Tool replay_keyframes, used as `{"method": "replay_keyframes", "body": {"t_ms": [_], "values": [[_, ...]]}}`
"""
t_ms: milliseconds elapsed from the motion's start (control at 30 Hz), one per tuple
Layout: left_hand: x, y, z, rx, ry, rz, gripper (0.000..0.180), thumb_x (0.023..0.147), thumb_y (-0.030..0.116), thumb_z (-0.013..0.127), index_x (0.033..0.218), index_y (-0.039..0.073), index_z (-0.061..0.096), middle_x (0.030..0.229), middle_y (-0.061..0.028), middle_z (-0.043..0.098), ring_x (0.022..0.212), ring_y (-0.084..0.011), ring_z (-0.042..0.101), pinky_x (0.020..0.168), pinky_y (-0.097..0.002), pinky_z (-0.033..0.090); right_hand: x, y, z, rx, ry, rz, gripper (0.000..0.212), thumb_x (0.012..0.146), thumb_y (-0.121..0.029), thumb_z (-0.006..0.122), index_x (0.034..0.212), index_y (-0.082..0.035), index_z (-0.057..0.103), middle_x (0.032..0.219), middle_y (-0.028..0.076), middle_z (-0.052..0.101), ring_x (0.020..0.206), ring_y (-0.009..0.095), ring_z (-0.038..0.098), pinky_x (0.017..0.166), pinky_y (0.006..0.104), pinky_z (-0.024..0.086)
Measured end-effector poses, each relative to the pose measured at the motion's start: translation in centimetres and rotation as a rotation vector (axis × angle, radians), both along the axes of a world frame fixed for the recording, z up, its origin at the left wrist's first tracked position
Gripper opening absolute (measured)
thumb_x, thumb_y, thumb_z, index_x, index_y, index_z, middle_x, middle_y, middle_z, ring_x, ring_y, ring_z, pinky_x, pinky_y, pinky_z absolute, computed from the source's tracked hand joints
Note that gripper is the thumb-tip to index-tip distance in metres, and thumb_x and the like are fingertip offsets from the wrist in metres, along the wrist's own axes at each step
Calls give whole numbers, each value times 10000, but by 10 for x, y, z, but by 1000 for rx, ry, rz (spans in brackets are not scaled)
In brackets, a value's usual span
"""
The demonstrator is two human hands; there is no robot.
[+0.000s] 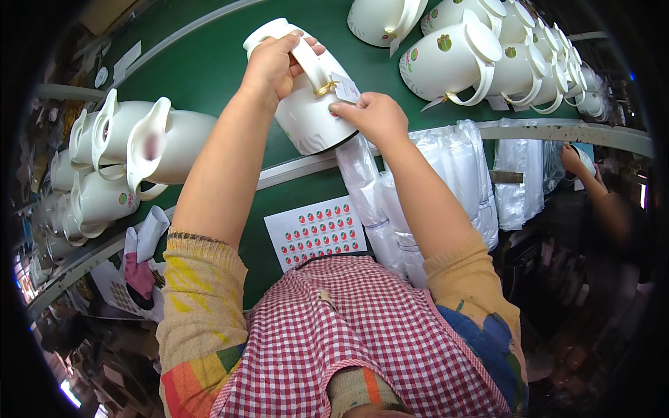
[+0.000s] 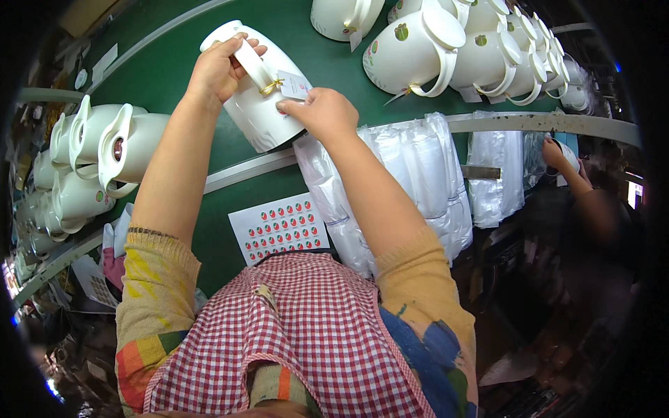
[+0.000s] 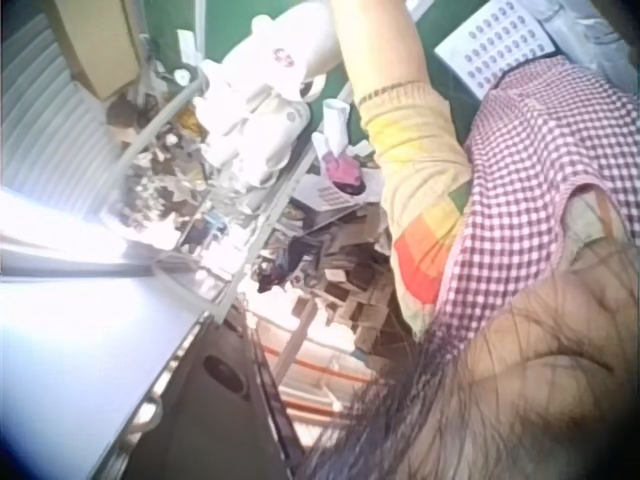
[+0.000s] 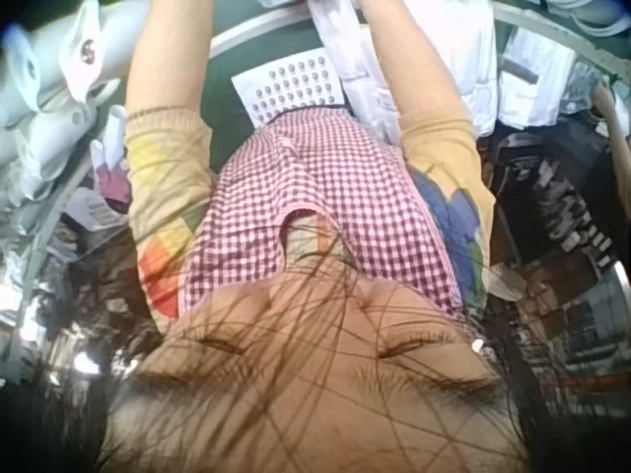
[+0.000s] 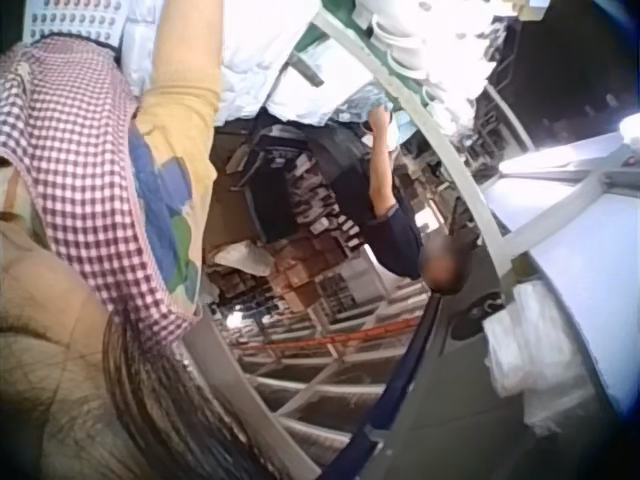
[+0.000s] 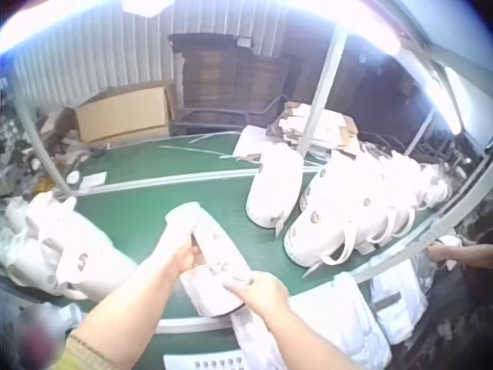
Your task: The person assembles white plastic pitchers by attaching lids and applying stickers. They handle multiple pitchers, place lids on each, and affix stickers to the sides before setting them aside.
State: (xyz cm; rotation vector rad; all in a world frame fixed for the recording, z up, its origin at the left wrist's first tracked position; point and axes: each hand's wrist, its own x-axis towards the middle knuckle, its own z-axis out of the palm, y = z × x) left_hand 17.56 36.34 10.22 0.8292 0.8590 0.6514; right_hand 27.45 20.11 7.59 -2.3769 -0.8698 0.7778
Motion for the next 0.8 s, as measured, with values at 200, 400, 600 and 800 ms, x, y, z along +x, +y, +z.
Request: {"method": "replay_keyframes", "body": {"t_ms": [200,400,600,800], "values": [[10,2,1,89,-96,-94,246,965,99,497,1149,-64,488,1064,-176,616,981,-300,665,848,-354,581,34,-16,-40,373,-89,-96,485,792,-467,697,621,-30,574,582,86,588,514,212,535,532,338,434],[83,40,-21,507,-82,-159,184,891,50,598,1070,46,554,898,-71,681,831,-145,656,726,-287,523,39,-76,-57,531,357,-195,325,879,-220,664,638,-40,538,547,10,534,511,71,472,491,259,377],[136,74,-84,819,165,-39,251,843,47,648,1088,-1,623,934,-71,686,848,-156,635,774,-316,510,22,-138,-60,449,408,-233,205,885,-147,649,729,-24,599,612,14,580,546,74,514,521,239,426],[119,79,-71,896,353,-59,445,805,181,722,1160,-27,551,1091,-167,662,972,-256,651,859,-370,511,8,-153,-53,483,530,-185,139,889,-93,634,783,-10,602,660,33,597,586,92,547,562,237,458]]}}
